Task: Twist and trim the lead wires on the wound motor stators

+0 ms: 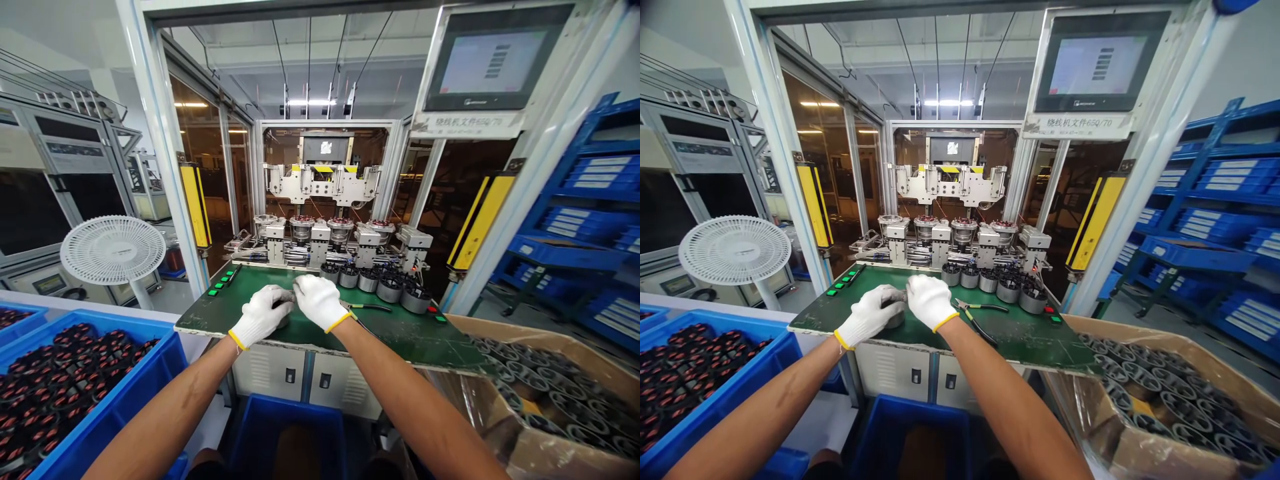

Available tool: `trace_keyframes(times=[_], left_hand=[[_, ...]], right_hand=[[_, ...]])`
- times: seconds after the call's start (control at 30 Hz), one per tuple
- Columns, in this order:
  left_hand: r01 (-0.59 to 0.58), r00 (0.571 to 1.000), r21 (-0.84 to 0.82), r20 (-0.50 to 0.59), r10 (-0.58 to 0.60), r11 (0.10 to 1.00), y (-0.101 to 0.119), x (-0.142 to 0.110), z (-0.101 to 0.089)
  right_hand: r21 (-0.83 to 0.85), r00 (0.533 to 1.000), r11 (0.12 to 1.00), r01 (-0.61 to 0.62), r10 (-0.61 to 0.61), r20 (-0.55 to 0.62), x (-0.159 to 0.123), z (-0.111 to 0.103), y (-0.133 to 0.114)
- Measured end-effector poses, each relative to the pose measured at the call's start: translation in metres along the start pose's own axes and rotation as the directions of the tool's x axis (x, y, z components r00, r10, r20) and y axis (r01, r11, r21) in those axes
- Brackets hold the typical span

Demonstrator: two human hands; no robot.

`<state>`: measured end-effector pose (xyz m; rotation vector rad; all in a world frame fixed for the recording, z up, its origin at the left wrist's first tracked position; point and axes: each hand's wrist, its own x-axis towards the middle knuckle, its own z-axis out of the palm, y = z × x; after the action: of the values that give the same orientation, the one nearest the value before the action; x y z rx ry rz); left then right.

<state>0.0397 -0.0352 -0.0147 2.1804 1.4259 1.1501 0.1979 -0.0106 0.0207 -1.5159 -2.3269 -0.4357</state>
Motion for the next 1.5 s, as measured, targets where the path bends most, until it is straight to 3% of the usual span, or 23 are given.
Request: trace_keyframes(times=[0.1, 0.2, 0.33, 0.4, 0.47, 0.57, 0.67, 0.73, 0.77, 0.8, 0.83, 0.87, 0.9, 0.93, 0.97, 1.0, 1.07, 1.13, 1.23, 1.3, 1.43, 1.5], left_hand=[[0.008, 1.000, -0.074, 0.001, -0.008, 0.997, -0.001, 0.001, -0.001], [0.062, 0.998, -0.109, 0.025, -0.059, 0.992, 0.000, 0.004, -0.002], [0.061, 0.998, -0.130, 0.003, -0.061, 0.990, -0.001, 0.004, 0.001], [0.066, 0.997, -0.113, -0.020, -0.068, 0.991, -0.001, 0.002, 0.002], [0.082, 0.996, -0.107, -0.029, -0.085, 0.991, 0.000, 0.001, 0.002], [0.084, 0.995, -0.149, -0.044, -0.091, 0.985, 0.001, 0.000, 0.003], [0.066, 0.995, -0.142, -0.059, -0.075, 0.988, 0.003, 0.000, 0.003], [0.050, 0.997, -0.107, -0.060, -0.057, 0.993, 0.004, 0.000, 0.004], [0.039, 0.997, -0.091, -0.063, -0.045, 0.995, 0.004, -0.001, 0.006], [0.028, 0.997, -0.078, -0.071, -0.034, 0.997, 0.004, -0.002, 0.007], [0.022, 0.996, -0.066, -0.088, -0.028, 0.998, 0.004, -0.003, 0.010], [0.020, 0.994, -0.051, -0.109, -0.025, 0.998, 0.004, -0.004, 0.012], [0.024, 0.991, -0.031, -0.128, -0.028, 0.999, 0.004, -0.005, 0.014], [0.031, 0.990, -0.004, -0.141, -0.031, 1.000, 0.005, -0.005, 0.015], [0.036, 0.989, 0.028, -0.142, -0.032, 0.999, 0.006, -0.006, 0.014], [0.036, 0.991, 0.066, -0.135, -0.026, 0.997, 0.006, -0.006, 0.012], [-0.017, 0.996, 0.181, -0.080, 0.032, 0.983, 0.007, -0.004, 0.001], [-0.155, 0.988, 0.341, 0.045, 0.148, 0.927, 0.005, -0.003, -0.017], [-0.396, 0.915, 0.493, 0.278, 0.291, 0.774, -0.003, -0.002, -0.034], [-0.455, 0.888, 0.537, 0.332, 0.318, 0.711, -0.006, -0.004, -0.031], [-0.261, 0.965, 0.693, 0.192, 0.176, 0.672, 0.009, -0.010, -0.010], [-0.145, 0.989, 0.717, 0.112, 0.093, 0.682, 0.023, -0.008, -0.010]], right_hand=[[-0.007, 0.995, 1.000, -0.017, 0.018, 0.094, -0.016, 0.010, -0.001], [0.025, 0.989, 0.999, 0.038, -0.041, 0.139, -0.035, 0.004, -0.009], [0.397, 0.974, 0.912, 0.104, -0.175, 0.147, -0.028, -0.016, -0.015], [0.525, 0.988, 0.849, 0.055, -0.121, 0.092, -0.012, -0.020, -0.010], [0.464, 0.999, 0.885, -0.042, 0.027, 0.039, 0.002, -0.018, -0.003], [0.184, 0.986, 0.969, -0.162, 0.152, 0.069, 0.004, -0.007, 0.004], [0.064, 0.977, 0.997, -0.039, 0.025, 0.212, -0.014, -0.004, 0.003], [0.257, 0.934, 0.965, 0.054, -0.140, 0.330, -0.025, -0.009, 0.002], [0.441, 0.909, 0.897, 0.009, -0.191, 0.370, -0.028, -0.012, 0.003], [0.640, 0.899, 0.761, -0.102, -0.204, 0.387, -0.029, -0.014, 0.004], [0.804, 0.907, 0.539, -0.251, -0.160, 0.390, -0.028, -0.015, 0.007], [0.890, 0.913, 0.263, -0.373, -0.067, 0.402, -0.025, -0.014, 0.010], [0.905, 0.904, 0.006, -0.426, 0.047, 0.426, -0.021, -0.011, 0.013], [0.890, 0.883, -0.178, -0.419, 0.149, 0.446, -0.018, -0.008, 0.016], [0.876, 0.863, -0.280, -0.394, 0.216, 0.457, -0.015, -0.004, 0.019], [0.871, 0.852, -0.317, -0.376, 0.252, 0.459, -0.013, 0.001, 0.021], [0.884, 0.853, -0.296, -0.362, 0.279, 0.442, -0.012, 0.006, 0.026], [0.894, 0.850, -0.274, -0.355, 0.303, 0.430, -0.013, 0.009, 0.031], [0.902, 0.832, -0.237, -0.359, 0.355, 0.425, -0.009, 0.014, 0.043], [0.904, 0.807, -0.214, -0.369, 0.408, 0.426, 0.000, 0.022, 0.050], [0.906, 0.751, -0.174, -0.386, 0.511, 0.418, 0.015, 0.042, 0.059], [0.912, 0.743, -0.142, -0.384, 0.539, 0.397, 0.015, 0.048, 0.058]])
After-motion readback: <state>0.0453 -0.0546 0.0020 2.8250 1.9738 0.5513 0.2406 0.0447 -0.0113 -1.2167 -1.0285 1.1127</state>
